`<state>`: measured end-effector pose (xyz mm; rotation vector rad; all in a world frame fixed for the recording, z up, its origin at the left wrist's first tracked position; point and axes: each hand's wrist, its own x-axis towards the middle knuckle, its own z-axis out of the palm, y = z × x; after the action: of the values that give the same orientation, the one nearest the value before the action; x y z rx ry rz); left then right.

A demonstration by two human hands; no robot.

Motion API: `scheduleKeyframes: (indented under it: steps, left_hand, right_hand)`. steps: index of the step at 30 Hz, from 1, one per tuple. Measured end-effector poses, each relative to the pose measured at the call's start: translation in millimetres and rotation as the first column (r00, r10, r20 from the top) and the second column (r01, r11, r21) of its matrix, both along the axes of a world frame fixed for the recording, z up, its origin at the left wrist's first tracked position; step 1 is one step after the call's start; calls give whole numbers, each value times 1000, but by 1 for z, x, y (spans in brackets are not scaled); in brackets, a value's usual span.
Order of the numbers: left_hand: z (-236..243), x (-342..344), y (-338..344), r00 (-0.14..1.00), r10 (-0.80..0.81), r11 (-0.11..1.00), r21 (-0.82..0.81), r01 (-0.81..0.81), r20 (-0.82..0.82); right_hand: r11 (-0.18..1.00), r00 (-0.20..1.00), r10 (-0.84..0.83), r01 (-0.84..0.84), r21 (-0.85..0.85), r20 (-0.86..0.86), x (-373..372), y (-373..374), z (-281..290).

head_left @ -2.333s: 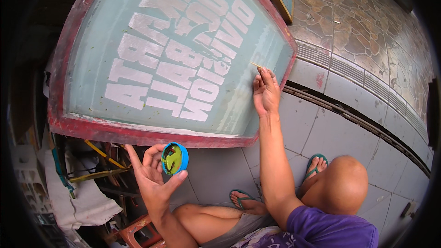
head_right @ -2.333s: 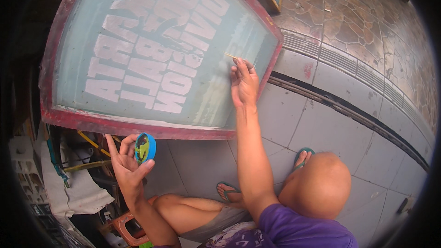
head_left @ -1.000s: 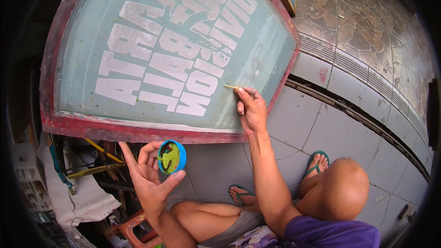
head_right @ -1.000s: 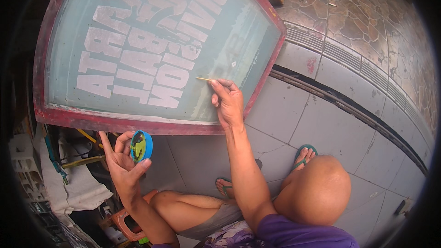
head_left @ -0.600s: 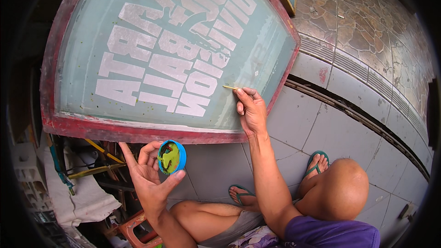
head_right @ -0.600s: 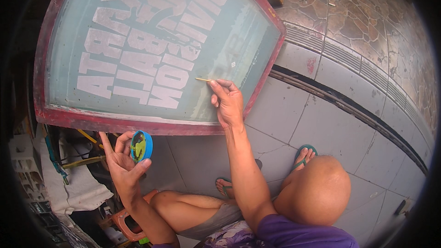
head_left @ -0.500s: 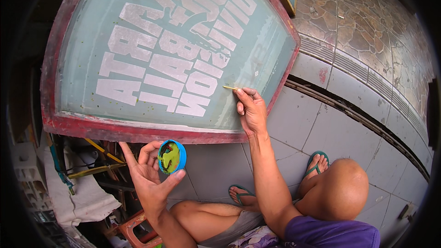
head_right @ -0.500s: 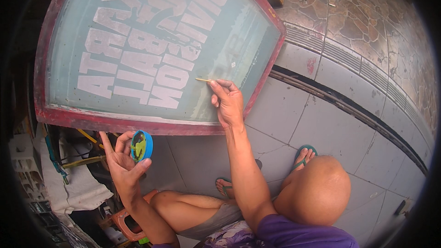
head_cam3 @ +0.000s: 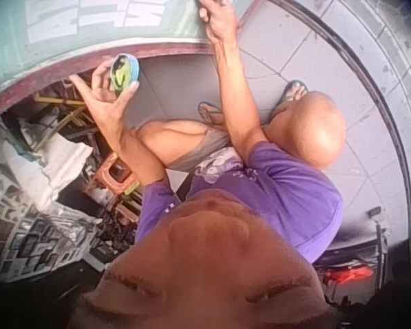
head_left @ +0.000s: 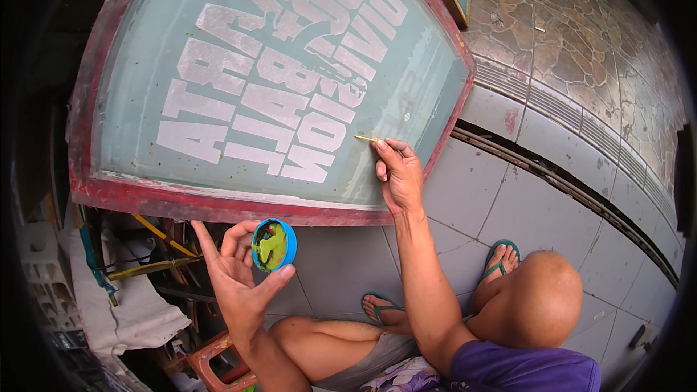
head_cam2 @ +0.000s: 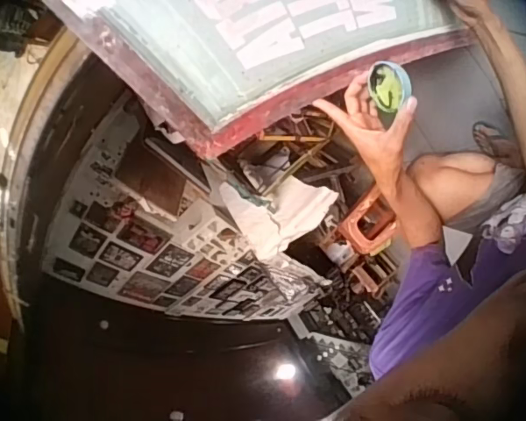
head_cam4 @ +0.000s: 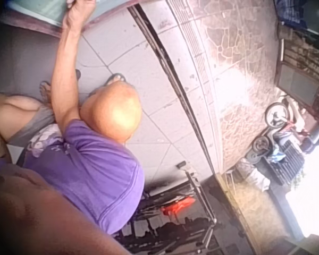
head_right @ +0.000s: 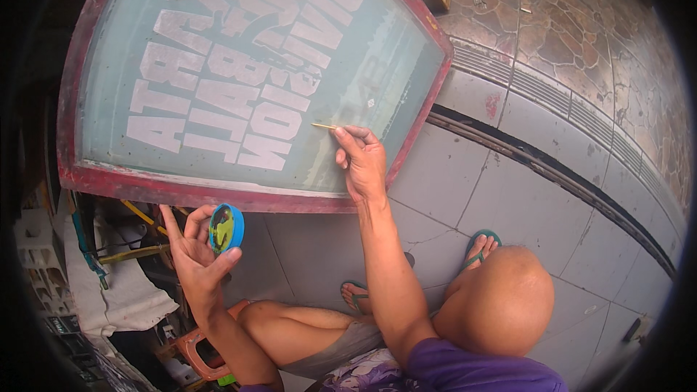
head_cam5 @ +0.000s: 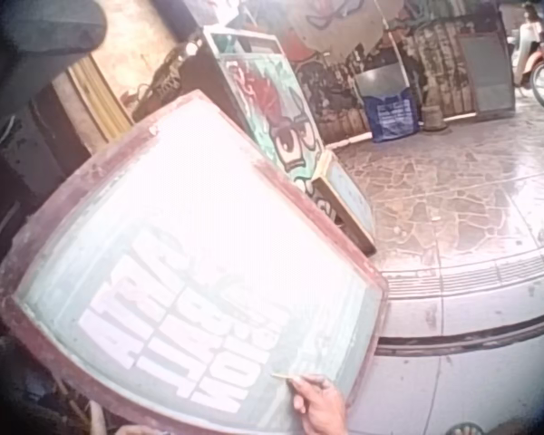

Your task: The person paints the edges of white lettering on a large signboard with green paint using a small brush. They repeatedly dip the brush into a small container of paint and apply it to the sign's surface.

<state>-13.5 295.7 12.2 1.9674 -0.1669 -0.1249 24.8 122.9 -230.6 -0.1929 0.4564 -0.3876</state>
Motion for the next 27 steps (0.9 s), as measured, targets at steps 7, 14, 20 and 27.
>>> scheduleKeyframes:
  steps: [7, 14, 20, 27]
  left_hand:
    - [2, 0, -1, 1000, 6, 1000, -6, -6, -5]
    - [2, -15, -14, 1000, -12, 994, 113, 10, 18]
    - [-13, -28, -23, 988, -75, 963, 267, 36, 135]
    - [-10, -25, -29, 972, -124, 949, 309, 57, 202]
  right_hand:
    - [854, 925, -240, 56, 518, 295, -14, -12, -12]
    - [913, 901, -295, 167, 373, 319, -30, -55, 7]
    - [926, 982, -139, 175, -333, 129, -47, -62, 82]
    - [567, 933, 348, -128, -814, 96, -71, -50, 150]
